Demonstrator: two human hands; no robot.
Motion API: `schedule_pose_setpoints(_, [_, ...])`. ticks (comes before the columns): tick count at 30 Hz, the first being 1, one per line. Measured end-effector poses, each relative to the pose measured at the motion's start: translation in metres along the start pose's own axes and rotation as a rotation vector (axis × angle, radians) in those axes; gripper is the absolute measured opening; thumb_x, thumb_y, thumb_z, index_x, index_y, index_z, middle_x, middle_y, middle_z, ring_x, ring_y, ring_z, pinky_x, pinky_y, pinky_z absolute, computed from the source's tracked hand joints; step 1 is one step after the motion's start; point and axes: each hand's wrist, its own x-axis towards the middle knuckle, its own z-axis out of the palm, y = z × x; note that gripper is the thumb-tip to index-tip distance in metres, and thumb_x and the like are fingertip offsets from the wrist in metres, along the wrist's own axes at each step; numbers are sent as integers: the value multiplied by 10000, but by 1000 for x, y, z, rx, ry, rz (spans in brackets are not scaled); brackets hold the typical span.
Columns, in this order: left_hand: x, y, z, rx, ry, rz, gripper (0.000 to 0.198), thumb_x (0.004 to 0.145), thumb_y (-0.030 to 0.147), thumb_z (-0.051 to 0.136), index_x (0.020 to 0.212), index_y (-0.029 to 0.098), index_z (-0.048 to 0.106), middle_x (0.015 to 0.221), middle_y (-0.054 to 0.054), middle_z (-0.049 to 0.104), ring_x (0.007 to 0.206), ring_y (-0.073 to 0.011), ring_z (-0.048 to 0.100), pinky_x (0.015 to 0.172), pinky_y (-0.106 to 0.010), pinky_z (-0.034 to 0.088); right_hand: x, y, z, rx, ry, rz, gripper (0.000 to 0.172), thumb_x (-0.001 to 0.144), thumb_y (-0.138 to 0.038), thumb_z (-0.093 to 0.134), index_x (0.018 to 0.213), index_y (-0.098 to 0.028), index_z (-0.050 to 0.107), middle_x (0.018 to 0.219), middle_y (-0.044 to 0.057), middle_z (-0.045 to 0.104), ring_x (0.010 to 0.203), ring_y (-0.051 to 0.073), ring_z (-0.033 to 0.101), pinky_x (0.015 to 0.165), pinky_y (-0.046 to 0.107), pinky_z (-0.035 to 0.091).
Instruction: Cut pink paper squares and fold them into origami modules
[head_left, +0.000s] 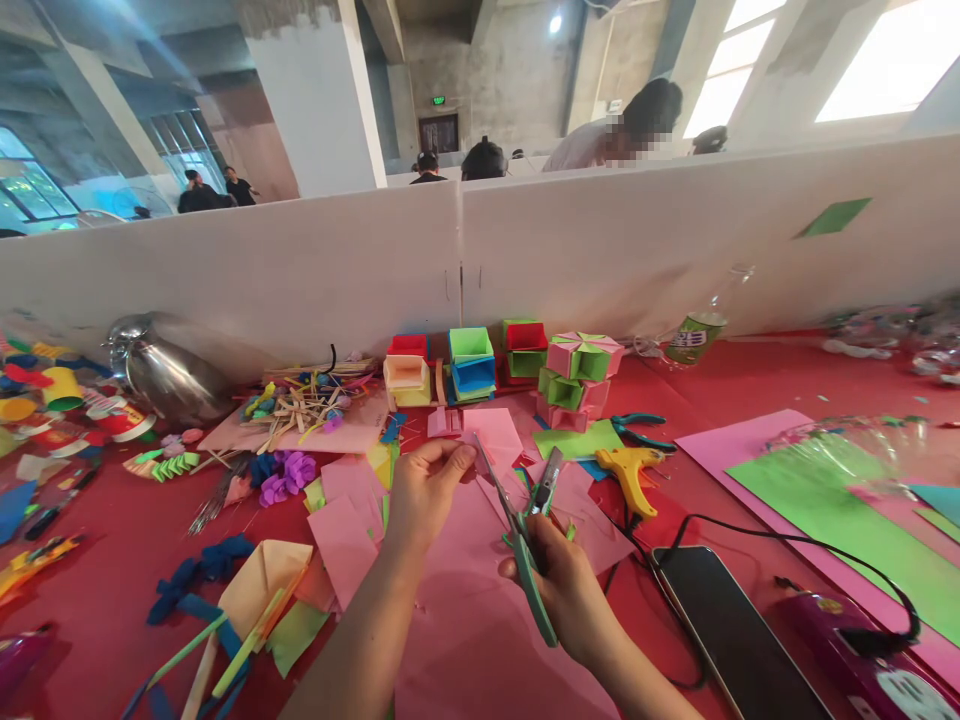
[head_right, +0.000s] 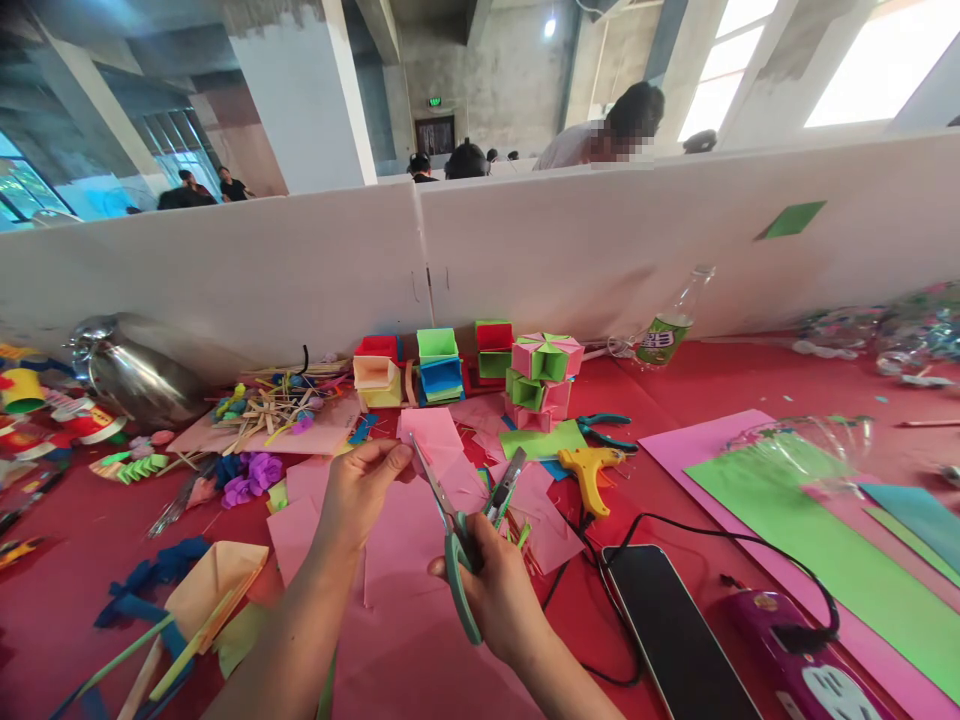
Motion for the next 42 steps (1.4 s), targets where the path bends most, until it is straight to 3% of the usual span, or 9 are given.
schedule_pose_setpoints(20, [-1, 4, -1, 45, 1, 4, 241, 738, 383, 649, 679, 153, 688, 545, 3, 639, 547, -114, 582, 564, -199, 456, -1, 2, 4, 2, 17, 18, 339, 723, -438, 630, 678, -215, 379, 595, -61, 377, 553, 104, 322, 488, 219, 287])
schedule_pose_setpoints(35, [-4, 1, 9, 7, -21, -29, 223, 731, 359, 649, 667, 149, 684, 540, 4, 632, 543, -115, 574, 557, -203, 454, 0, -3, 2, 2, 47, 5, 326, 710, -430, 644, 675, -215, 400, 563, -63, 409, 517, 101, 345, 455, 209, 298])
schedule_pose_setpoints(42, [2, -5, 4, -81, 34, -27, 252, 704, 393, 684, 664, 145, 672, 541, 5, 635, 523, -105, 579, 553, -201, 477, 5, 8, 2, -19, 175, -43, 321, 699, -481, 625, 688, -215, 446, 579, -42, 466, 538, 124, 436, 482, 227, 350])
